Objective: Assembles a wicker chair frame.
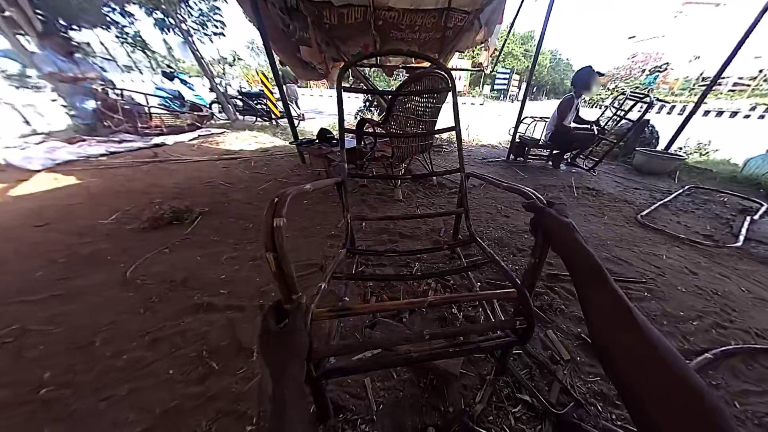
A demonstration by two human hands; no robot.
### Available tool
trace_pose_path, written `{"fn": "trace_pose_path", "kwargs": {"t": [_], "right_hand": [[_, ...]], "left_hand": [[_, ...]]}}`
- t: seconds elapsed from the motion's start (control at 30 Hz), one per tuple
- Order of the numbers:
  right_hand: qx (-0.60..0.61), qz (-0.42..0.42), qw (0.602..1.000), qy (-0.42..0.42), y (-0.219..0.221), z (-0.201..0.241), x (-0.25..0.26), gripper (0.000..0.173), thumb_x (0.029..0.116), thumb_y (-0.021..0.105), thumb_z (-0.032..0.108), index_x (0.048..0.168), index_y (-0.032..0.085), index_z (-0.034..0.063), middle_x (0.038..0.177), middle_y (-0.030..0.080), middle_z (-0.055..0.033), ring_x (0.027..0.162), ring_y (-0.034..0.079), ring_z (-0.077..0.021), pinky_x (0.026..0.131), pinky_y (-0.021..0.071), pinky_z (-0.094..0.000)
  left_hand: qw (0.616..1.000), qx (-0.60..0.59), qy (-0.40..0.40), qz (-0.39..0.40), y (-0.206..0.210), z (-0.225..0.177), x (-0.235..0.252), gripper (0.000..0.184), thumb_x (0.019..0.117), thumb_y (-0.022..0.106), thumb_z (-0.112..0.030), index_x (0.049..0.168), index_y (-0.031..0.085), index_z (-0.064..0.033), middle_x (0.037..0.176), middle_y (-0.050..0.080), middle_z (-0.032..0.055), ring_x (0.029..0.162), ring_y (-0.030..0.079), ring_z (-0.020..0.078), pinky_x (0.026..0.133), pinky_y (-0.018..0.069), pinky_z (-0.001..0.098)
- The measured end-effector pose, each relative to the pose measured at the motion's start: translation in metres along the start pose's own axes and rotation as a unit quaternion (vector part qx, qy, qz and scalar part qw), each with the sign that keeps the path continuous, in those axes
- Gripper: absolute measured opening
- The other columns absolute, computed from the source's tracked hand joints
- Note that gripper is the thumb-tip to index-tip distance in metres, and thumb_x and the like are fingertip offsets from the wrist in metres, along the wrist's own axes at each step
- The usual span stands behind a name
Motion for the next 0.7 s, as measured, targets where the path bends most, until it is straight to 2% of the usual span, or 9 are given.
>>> {"fn": "trace_pose_path", "kwargs": {"t": [0.07, 0.13, 0.27, 0.4, 0.47, 0.53, 0.6, 0.67, 0.7], "right_hand": [[-0.072, -0.042, 0.996, -0.028, -0.004, -0.004, 0.005, 0.037, 0.0947, 0.070, 0.044, 0.108, 0.064, 0.0094, 0.065, 0.054, -0.0003, 0.049, 0.051, -0.0109, 0.049, 0.0491, -0.0319], [-0.129, -0.070, 0.989, -0.022, -0.006, -0.006, 0.008, 0.045, 0.0927, 0.071, 0.049, 0.108, 0.065, 0.0067, 0.071, 0.059, -0.0062, 0.056, 0.056, -0.0181, 0.057, 0.0524, -0.0428], [-0.148, -0.091, 0.985, -0.009, -0.006, -0.007, 0.005, 0.044, 0.0901, 0.073, 0.050, 0.103, 0.064, 0.0084, 0.071, 0.058, -0.0051, 0.054, 0.055, -0.0172, 0.054, 0.0510, -0.0407], [-0.166, -0.105, 0.980, -0.019, -0.005, -0.007, 0.002, 0.050, 0.0882, 0.074, 0.054, 0.099, 0.064, 0.0064, 0.072, 0.058, -0.0092, 0.057, 0.056, -0.0226, 0.057, 0.0492, -0.0479], [-0.123, -0.096, 0.987, -0.043, -0.008, -0.011, 0.003, 0.054, 0.0900, 0.072, 0.057, 0.102, 0.063, 0.0049, 0.071, 0.057, -0.0085, 0.056, 0.054, -0.0212, 0.056, 0.0491, -0.0453], [-0.024, -0.055, 0.993, -0.099, -0.016, -0.024, -0.002, 0.058, 0.1005, 0.054, 0.061, 0.123, 0.058, 0.0076, 0.082, 0.064, -0.0038, 0.064, 0.063, -0.0135, 0.060, 0.0567, -0.0342], [0.053, -0.033, 0.995, -0.082, -0.037, -0.050, -0.023, 0.066, 0.1080, 0.027, 0.060, 0.143, 0.051, 0.0091, 0.114, 0.068, -0.0111, 0.094, 0.068, -0.0205, 0.080, 0.0564, -0.0403], [0.048, -0.019, 0.999, 0.010, -0.057, -0.064, -0.080, 0.058, 0.1143, 0.013, 0.039, 0.152, 0.043, 0.0058, 0.139, 0.059, -0.0163, 0.120, 0.059, -0.0285, 0.100, 0.0459, -0.0447], [-0.015, -0.068, 0.990, -0.119, -0.062, -0.092, -0.105, 0.056, 0.1154, 0.013, 0.028, 0.143, 0.047, -0.0089, 0.129, 0.063, -0.0266, 0.108, 0.067, -0.0326, 0.084, 0.0538, -0.0375]], "left_hand": [[1.000, -0.008, -0.015, 0.005, 0.006, 0.000, 0.003, 0.043, 0.1020, 0.064, -0.042, 0.124, 0.064, -0.0047, 0.097, 0.066, 0.0105, 0.078, 0.062, 0.0182, 0.073, 0.0537, 0.0413], [1.000, -0.004, -0.016, 0.019, 0.008, 0.000, 0.005, 0.041, 0.1039, 0.061, -0.041, 0.117, 0.065, -0.0029, 0.090, 0.062, 0.0089, 0.074, 0.058, 0.0166, 0.070, 0.0509, 0.0390], [0.999, 0.001, -0.006, 0.042, 0.007, 0.004, 0.010, 0.038, 0.1026, 0.064, -0.040, 0.115, 0.064, -0.0038, 0.084, 0.059, 0.0047, 0.066, 0.055, 0.0115, 0.062, 0.0504, 0.0327], [0.998, -0.020, -0.017, 0.063, 0.005, 0.012, 0.015, 0.034, 0.1029, 0.063, -0.038, 0.114, 0.065, -0.0058, 0.079, 0.060, 0.0035, 0.058, 0.054, 0.0102, 0.053, 0.0487, 0.0299], [0.995, -0.043, 0.000, 0.088, 0.004, 0.016, 0.014, 0.033, 0.1045, 0.060, -0.037, 0.118, 0.063, -0.0068, 0.083, 0.061, 0.0029, 0.063, 0.057, 0.0087, 0.058, 0.0516, 0.0281], [0.992, -0.059, 0.037, 0.102, 0.005, 0.017, 0.012, 0.033, 0.1050, 0.059, -0.034, 0.121, 0.062, -0.0050, 0.085, 0.062, 0.0029, 0.065, 0.059, 0.0079, 0.060, 0.0534, 0.0265], [0.990, -0.070, 0.067, 0.100, 0.007, 0.011, 0.007, 0.030, 0.1041, 0.061, -0.030, 0.118, 0.064, -0.0032, 0.083, 0.065, 0.0022, 0.064, 0.061, 0.0062, 0.058, 0.0549, 0.0242], [0.990, -0.074, 0.088, 0.087, 0.009, -0.003, -0.001, 0.027, 0.1027, 0.062, -0.027, 0.114, 0.064, -0.0023, 0.082, 0.063, -0.0004, 0.064, 0.060, 0.0028, 0.058, 0.0538, 0.0209], [0.989, -0.075, 0.093, 0.083, 0.010, -0.009, -0.004, 0.027, 0.1020, 0.062, -0.025, 0.115, 0.064, -0.0015, 0.083, 0.064, -0.0009, 0.065, 0.061, 0.0015, 0.060, 0.0544, 0.0194]]}}
Point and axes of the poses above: each hand's wrist, its own x-axis towards the middle knuckle, its own y-axis out of the palm, z = x × y, the point moved 6 cm from there along x, towards the middle knuckle
